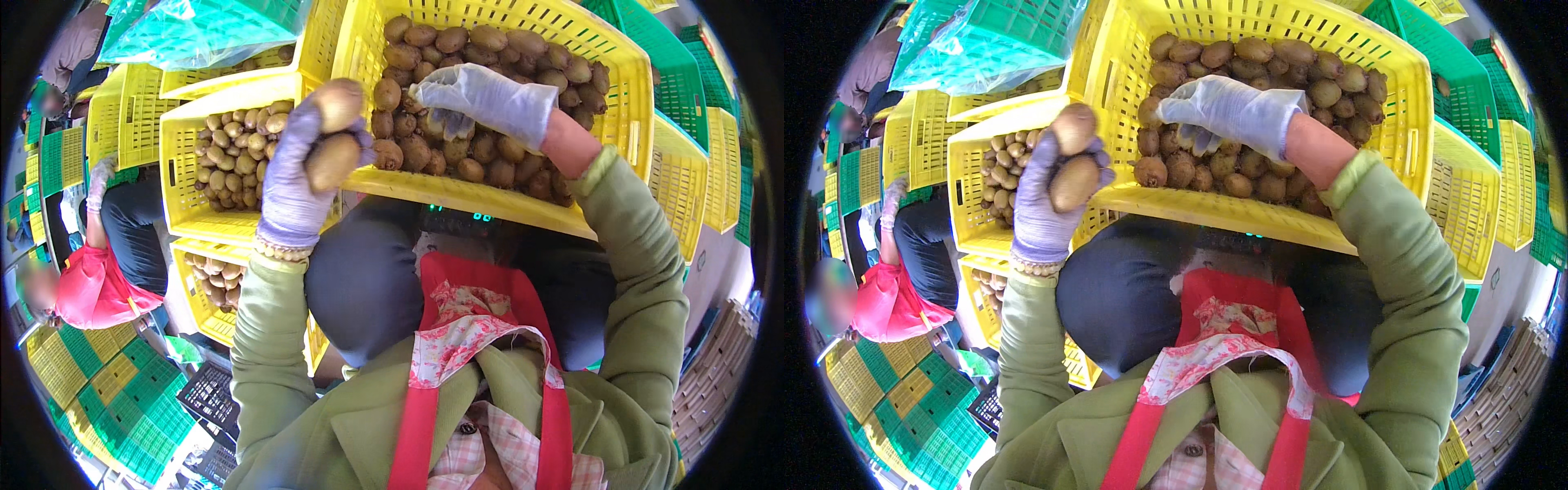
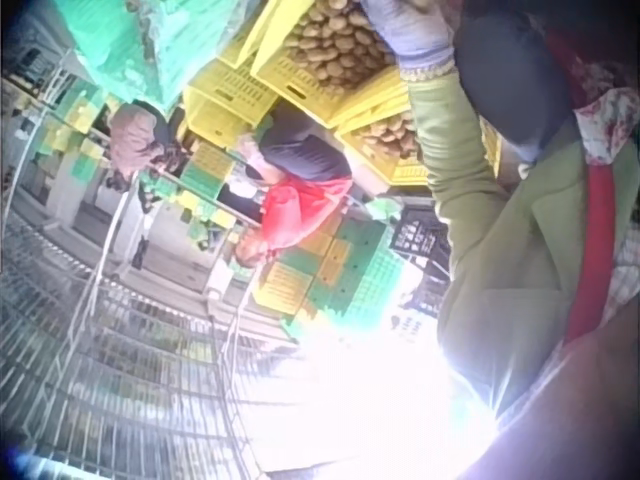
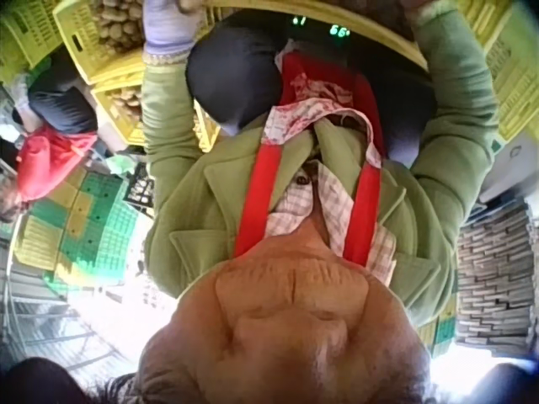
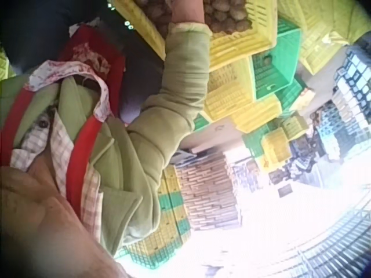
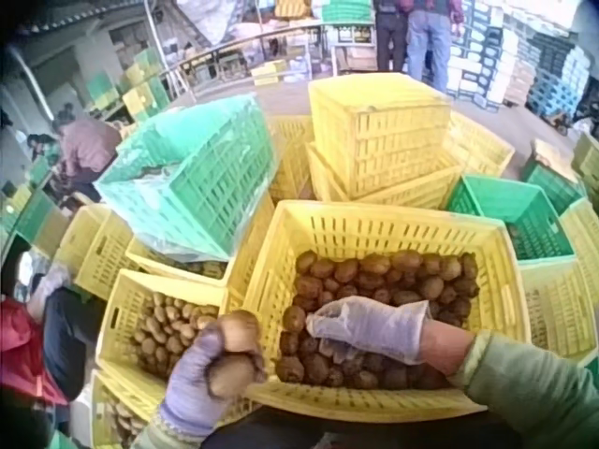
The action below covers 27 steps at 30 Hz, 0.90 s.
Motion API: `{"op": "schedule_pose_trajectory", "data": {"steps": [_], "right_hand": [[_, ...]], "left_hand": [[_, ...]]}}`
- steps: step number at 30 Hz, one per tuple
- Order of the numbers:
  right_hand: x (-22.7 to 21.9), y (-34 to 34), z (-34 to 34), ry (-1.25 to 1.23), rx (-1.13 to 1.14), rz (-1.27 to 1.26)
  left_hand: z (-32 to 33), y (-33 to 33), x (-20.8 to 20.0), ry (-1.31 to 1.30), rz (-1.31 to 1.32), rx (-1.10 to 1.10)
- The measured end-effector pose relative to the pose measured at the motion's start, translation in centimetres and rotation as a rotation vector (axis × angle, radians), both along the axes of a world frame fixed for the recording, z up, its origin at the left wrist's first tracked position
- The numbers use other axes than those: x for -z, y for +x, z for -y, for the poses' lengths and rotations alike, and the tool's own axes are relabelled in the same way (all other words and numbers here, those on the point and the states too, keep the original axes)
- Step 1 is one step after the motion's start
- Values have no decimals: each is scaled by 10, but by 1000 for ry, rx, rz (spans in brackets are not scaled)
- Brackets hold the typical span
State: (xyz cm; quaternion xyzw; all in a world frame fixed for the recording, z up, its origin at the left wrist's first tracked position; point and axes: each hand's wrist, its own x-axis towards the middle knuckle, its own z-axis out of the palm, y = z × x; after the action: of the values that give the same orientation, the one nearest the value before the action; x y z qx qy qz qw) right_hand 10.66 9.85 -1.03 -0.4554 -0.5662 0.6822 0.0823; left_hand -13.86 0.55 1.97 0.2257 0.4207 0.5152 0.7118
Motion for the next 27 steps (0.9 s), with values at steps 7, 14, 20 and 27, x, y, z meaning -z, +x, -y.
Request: {"op": "schedule_pose_trajectory", "data": {"steps": [7, 14, 20, 27], "right_hand": [[106, -34, -33, 938, -412, 506], [117, -77, -33, 697, -364, 535], [108, -77, -47, 539, -231, 511], [31, -11, -14, -18, 32, -70]], "left_hand": [[8, -79, 49, -248, 542, -554], [30, -121, 105, -458, 635, -831], [25, -103, 94, -396, 390, -689], [16, -80, 31, -96, 471, -280]]}}
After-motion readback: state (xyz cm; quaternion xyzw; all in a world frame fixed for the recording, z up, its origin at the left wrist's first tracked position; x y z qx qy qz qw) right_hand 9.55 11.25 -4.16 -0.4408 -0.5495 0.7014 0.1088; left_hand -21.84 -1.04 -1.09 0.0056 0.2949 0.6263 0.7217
